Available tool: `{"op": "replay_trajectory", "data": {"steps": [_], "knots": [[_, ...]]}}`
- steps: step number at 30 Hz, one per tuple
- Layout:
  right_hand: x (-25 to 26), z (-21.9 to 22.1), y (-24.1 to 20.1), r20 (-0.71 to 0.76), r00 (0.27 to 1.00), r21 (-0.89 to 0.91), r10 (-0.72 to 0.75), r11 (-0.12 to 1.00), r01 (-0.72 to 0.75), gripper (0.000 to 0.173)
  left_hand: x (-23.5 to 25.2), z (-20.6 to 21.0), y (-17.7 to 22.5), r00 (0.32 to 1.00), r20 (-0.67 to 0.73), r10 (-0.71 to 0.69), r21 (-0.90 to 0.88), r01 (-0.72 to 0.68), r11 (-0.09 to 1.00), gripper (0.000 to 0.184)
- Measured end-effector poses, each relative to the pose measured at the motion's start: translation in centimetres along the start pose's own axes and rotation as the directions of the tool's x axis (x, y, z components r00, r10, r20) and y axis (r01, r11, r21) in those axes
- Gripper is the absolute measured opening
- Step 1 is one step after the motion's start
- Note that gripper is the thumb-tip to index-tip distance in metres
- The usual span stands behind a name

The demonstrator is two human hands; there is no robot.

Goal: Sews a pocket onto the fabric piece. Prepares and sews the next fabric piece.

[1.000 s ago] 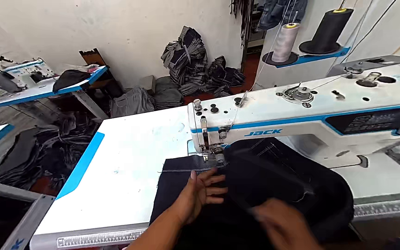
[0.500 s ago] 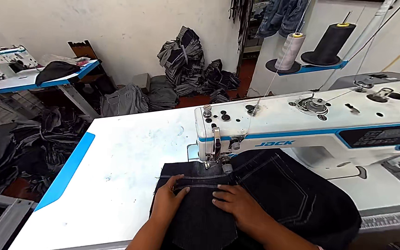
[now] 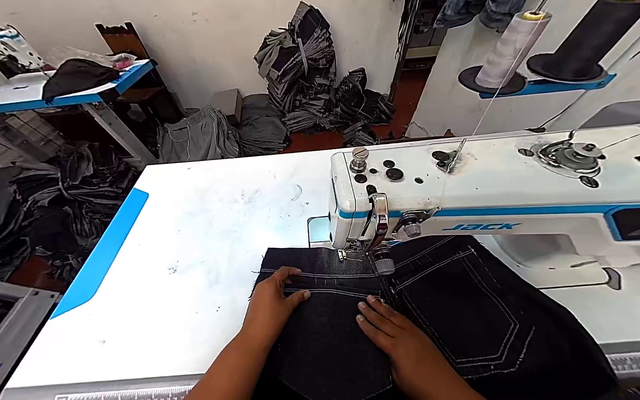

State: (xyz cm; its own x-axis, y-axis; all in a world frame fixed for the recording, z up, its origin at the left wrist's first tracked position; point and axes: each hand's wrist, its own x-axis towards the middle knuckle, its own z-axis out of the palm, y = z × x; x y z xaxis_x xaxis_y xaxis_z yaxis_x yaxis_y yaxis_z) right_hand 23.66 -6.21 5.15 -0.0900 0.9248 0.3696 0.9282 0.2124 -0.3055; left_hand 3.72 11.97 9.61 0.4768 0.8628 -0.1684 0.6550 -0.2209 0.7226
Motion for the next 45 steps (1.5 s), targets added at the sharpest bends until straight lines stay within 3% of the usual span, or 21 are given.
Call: {"op": "replay_trajectory", "data": {"steps": [4, 9, 12, 14, 17, 19, 26, 35, 41, 45], "knots": [[0.2, -0.2, -0.2, -0.004, 1.000, -0.015, 0.030, 0.999, -0.030, 0.057, 0.8, -0.9, 0.7, 0.991, 0.118, -0.057, 0.021, 0.055, 0.998, 0.045], [0.6, -0.6, -0.9, 0.012, 0.996, -0.026, 0.085, 0.996, -0.084, 0.052, 0.7, -0.9, 0.8, 0.992, 0.107, -0.063, 0.070, 0.056, 0.996, 0.043], [0.5, -0.4, -0.8, 0.014, 0.997, -0.042, 0.075, 0.996, -0.074, 0.053, 0.0, -1.0, 3.0, 0.994, 0.082, -0.074, 0.320, 0.044, 0.946, 0.047], [0.5, -0.3, -0.7, 0.012, 0.998, -0.044, 0.064, 0.997, -0.063, 0.053, -1.8, 0.9, 4.5, 0.979, 0.037, 0.200, 0.413, -0.197, 0.889, 0.037], [0.4, -0.2, -0.9, 0.006, 0.999, -0.077, 0.051, 0.996, -0.050, 0.053, -3.7, 6.4, 3.0, 0.781, 0.039, 0.624, 0.300, -0.605, 0.738, 0.031], [0.2, -0.1, -0.7, -0.019, 1.000, -0.105, 0.016, 0.994, -0.018, 0.051, -3.4, 7.3, 1.3, 0.714, -0.011, 0.700, 0.203, -0.684, 0.700, 0.033], [0.3, -0.2, -0.8, -0.027, 0.999, -0.078, 0.026, 0.997, -0.028, 0.053, -3.3, 6.6, 0.8, 0.738, 0.030, 0.674, 0.214, -0.663, 0.717, 0.032], [0.4, 0.0, -0.9, -0.051, 0.997, -0.074, 0.058, 0.995, -0.062, 0.049, -3.1, 6.6, 0.4, 0.721, -0.008, 0.693, 0.148, -0.684, 0.714, 0.035], [0.5, -0.1, -1.0, -0.042, 0.996, -0.046, 0.076, 0.996, -0.078, 0.048, -3.2, 6.5, 1.0, 0.726, 0.146, 0.672, 0.219, -0.686, 0.694, 0.040], [0.5, -0.2, -0.9, -0.039, 0.996, -0.048, 0.085, 0.995, -0.087, 0.050, -3.2, 6.6, 0.9, 0.726, 0.131, 0.675, 0.217, -0.685, 0.695, 0.040]]}}
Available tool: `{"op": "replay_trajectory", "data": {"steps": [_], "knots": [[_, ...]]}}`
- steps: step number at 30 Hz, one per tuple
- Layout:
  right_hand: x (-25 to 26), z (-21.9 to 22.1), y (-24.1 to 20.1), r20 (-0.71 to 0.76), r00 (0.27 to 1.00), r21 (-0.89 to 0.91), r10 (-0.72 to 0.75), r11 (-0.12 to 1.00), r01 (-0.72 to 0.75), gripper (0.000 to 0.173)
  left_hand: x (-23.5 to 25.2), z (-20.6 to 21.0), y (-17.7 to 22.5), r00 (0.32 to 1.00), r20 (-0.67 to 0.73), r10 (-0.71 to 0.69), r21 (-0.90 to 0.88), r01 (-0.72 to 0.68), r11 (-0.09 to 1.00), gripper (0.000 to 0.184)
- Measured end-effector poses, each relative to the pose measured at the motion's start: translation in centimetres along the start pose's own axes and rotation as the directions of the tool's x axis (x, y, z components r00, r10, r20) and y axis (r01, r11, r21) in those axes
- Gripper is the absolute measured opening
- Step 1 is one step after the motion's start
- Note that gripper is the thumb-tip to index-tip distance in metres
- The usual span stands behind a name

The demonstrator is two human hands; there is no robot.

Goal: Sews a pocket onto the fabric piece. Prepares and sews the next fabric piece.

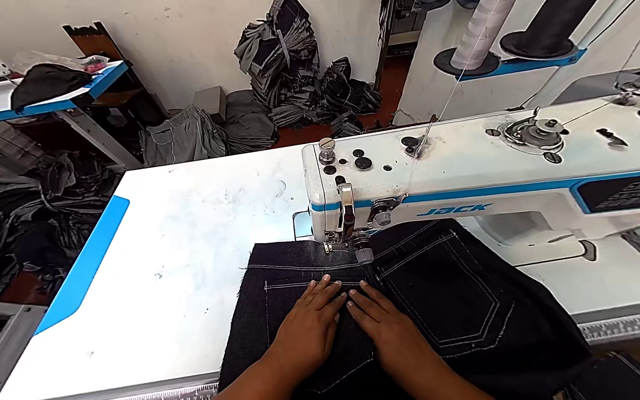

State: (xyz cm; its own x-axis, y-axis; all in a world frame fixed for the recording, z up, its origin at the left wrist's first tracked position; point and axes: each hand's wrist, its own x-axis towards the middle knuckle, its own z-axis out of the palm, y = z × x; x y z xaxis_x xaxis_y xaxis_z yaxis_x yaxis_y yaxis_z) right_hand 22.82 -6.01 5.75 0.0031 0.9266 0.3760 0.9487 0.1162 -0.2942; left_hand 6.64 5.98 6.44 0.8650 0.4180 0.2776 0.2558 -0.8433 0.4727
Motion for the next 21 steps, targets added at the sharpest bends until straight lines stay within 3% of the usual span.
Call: {"op": "replay_trajectory", "data": {"steps": [4, 10, 13, 16, 21], "knots": [[0.0, 0.1, 0.1, -0.020, 1.000, -0.018, -0.023, 1.000, 0.023, 0.047, -0.1, 0.0, 0.3, 1.000, 0.017, -0.010, 0.014, 0.010, 1.000, 0.041], [-0.1, 0.2, 0.4, -0.037, 0.998, -0.023, -0.045, 0.999, 0.044, 0.045, -0.4, -0.3, 0.6, 0.980, 0.201, 0.001, 0.173, -0.036, 0.984, 0.057], [-0.2, 0.5, 0.6, -0.059, 0.997, -0.018, -0.057, 0.998, 0.056, 0.045, -0.6, -0.2, 0.5, 0.979, 0.205, 0.019, 0.212, -0.064, 0.975, 0.060], [-0.2, 0.5, 0.7, -0.069, 0.996, -0.010, -0.062, 0.998, 0.061, 0.044, -0.6, -0.1, 0.5, 0.988, 0.153, -0.017, 0.197, -0.014, 0.980, 0.062], [-0.2, 0.3, 0.5, -0.042, 0.998, 0.002, -0.048, 0.999, 0.049, 0.046, 0.0, -1.0, 1.0, 0.947, 0.286, -0.147, 0.171, 0.100, 0.980, 0.070]]}}
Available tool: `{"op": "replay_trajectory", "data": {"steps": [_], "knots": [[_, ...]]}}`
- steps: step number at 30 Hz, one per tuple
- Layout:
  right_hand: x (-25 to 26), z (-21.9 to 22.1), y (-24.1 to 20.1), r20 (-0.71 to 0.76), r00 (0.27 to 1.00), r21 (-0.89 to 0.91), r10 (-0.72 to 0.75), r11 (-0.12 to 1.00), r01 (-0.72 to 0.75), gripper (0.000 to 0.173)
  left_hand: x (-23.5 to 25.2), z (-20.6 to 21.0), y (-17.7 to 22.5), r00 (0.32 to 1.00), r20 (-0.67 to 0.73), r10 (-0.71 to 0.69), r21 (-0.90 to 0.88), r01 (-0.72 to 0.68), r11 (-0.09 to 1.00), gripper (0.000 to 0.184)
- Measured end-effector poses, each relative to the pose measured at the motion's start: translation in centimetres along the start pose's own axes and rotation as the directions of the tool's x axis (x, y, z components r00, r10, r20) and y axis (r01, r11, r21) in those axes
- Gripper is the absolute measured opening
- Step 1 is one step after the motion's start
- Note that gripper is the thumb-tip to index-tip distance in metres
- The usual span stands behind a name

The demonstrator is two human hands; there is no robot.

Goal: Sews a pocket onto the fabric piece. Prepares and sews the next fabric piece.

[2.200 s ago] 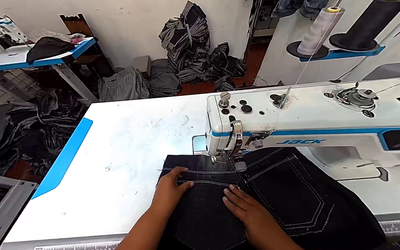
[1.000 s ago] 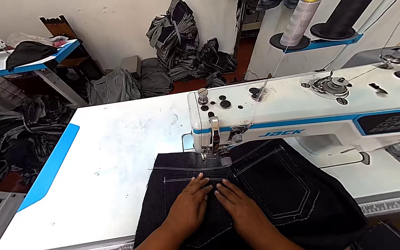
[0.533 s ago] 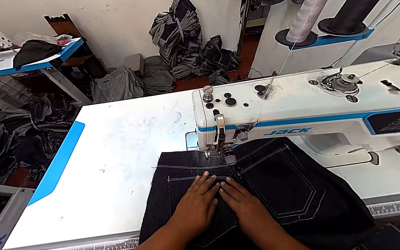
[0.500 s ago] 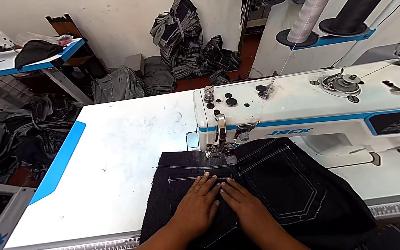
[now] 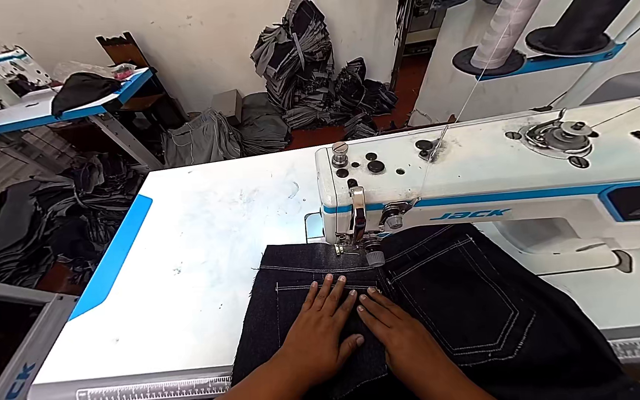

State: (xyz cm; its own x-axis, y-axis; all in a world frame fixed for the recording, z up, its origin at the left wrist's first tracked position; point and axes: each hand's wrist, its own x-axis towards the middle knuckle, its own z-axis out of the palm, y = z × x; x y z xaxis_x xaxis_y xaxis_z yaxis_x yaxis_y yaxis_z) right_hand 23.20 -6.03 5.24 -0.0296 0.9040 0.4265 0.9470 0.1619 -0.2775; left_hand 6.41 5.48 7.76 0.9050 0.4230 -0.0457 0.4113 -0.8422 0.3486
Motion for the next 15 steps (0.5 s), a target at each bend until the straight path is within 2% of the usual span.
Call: {"op": "replay_trajectory", "data": {"steps": [5, 9, 12, 14, 15], "knots": [[0.4, -0.4, -0.3, 0.037, 0.998, 0.039, 0.045, 0.998, -0.047, 0.047, 0.0, 0.1, -0.1, 0.999, 0.009, 0.043, 0.062, -0.044, 0.997, 0.072], [-0.4, -1.4, -0.5, 0.073, 0.995, 0.019, 0.073, 0.997, -0.075, 0.035, -0.2, 0.1, 0.1, 0.999, 0.036, 0.033, 0.078, -0.035, 0.996, 0.075], [-1.4, -0.2, 0.4, 0.060, 0.991, -0.107, 0.117, 0.988, -0.110, 0.066, 0.1, -0.3, 0.0, 0.999, 0.033, -0.008, 0.064, 0.006, 0.998, 0.078], [-0.1, -0.4, 1.2, 0.137, 0.979, -0.051, 0.153, 0.988, -0.147, 0.066, 0.9, -1.2, -0.3, 0.991, 0.103, -0.086, 0.037, 0.083, 0.996, 0.080], [1.2, -1.0, 1.8, 0.241, 0.955, 0.017, 0.173, 0.983, -0.182, 0.061, 1.5, -1.8, -0.6, 0.979, 0.154, -0.137, 0.033, 0.134, 0.990, 0.082]]}}
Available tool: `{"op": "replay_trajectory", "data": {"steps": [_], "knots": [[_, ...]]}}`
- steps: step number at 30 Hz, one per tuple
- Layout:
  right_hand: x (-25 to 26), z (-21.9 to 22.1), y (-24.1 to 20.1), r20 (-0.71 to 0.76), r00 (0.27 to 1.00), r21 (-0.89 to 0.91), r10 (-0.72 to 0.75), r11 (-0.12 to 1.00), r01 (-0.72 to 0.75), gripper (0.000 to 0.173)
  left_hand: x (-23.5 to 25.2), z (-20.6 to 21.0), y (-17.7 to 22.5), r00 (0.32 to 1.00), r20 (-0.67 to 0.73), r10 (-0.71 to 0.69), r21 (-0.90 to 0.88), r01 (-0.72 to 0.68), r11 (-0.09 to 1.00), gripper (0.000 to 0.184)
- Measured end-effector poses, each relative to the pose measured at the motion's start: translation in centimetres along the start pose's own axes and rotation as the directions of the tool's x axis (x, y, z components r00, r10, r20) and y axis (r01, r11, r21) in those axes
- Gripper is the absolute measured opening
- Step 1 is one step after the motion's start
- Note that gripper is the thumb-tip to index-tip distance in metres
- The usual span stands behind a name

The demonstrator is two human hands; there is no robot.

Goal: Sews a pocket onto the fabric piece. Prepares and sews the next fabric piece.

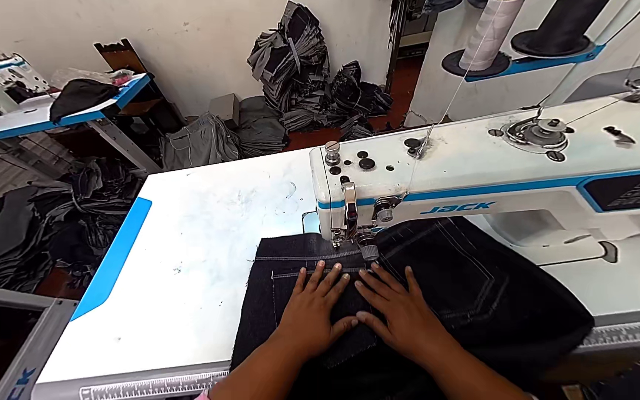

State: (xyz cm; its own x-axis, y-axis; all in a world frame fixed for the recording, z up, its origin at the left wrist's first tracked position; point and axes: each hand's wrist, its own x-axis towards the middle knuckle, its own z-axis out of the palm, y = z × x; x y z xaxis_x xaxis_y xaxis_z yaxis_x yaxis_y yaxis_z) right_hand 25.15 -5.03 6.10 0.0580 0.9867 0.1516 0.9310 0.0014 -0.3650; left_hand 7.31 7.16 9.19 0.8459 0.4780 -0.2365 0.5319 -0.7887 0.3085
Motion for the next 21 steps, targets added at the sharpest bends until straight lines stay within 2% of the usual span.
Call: {"op": "replay_trajectory", "data": {"steps": [1, 3, 10, 14, 16, 17, 20, 21], "knots": [[1.5, -0.9, 0.4, 0.119, 0.993, 0.054, 0.016, 0.998, -0.022, 0.056, 0.5, -0.5, -0.3, 0.999, 0.025, -0.047, -0.001, 0.047, 0.999, 0.084], [4.1, -1.6, 1.2, 0.250, 0.968, 0.073, 0.003, 0.997, -0.022, 0.053, 1.3, -1.0, -0.9, 0.993, 0.026, -0.113, 0.012, 0.112, 0.994, 0.086], [5.9, -0.6, 2.1, 0.149, 0.985, 0.054, -0.085, 0.995, 0.078, 0.050, 2.1, -1.7, -2.0, 0.984, 0.059, -0.168, 0.038, 0.166, 0.985, 0.087], [6.0, -0.7, 2.2, 0.152, 0.985, 0.052, -0.087, 0.995, 0.080, 0.050, 1.8, -1.7, -2.4, 0.993, 0.040, -0.109, 0.003, 0.109, 0.994, 0.086], [6.1, -0.9, 2.1, 0.153, 0.984, 0.056, -0.094, 0.995, 0.086, 0.049, 1.7, -2.1, -2.6, 0.993, 0.074, -0.086, -0.037, 0.089, 0.995, 0.090], [5.8, -1.0, 1.6, 0.167, 0.982, 0.041, -0.084, 0.996, 0.079, 0.048, 1.6, -2.2, -2.6, 0.992, 0.094, -0.086, -0.034, 0.089, 0.995, 0.094], [3.4, -2.6, -2.3, 0.350, 0.936, -0.046, 0.045, 0.998, -0.031, 0.049, 1.8, -2.3, -3.0, 0.991, 0.106, -0.084, -0.014, 0.086, 0.996, 0.100], [1.9, -2.5, -3.4, 0.343, 0.937, -0.042, 0.064, 0.998, -0.053, 0.049, 2.0, -2.4, -3.1, 0.991, 0.108, -0.083, -0.017, 0.085, 0.996, 0.100]]}}
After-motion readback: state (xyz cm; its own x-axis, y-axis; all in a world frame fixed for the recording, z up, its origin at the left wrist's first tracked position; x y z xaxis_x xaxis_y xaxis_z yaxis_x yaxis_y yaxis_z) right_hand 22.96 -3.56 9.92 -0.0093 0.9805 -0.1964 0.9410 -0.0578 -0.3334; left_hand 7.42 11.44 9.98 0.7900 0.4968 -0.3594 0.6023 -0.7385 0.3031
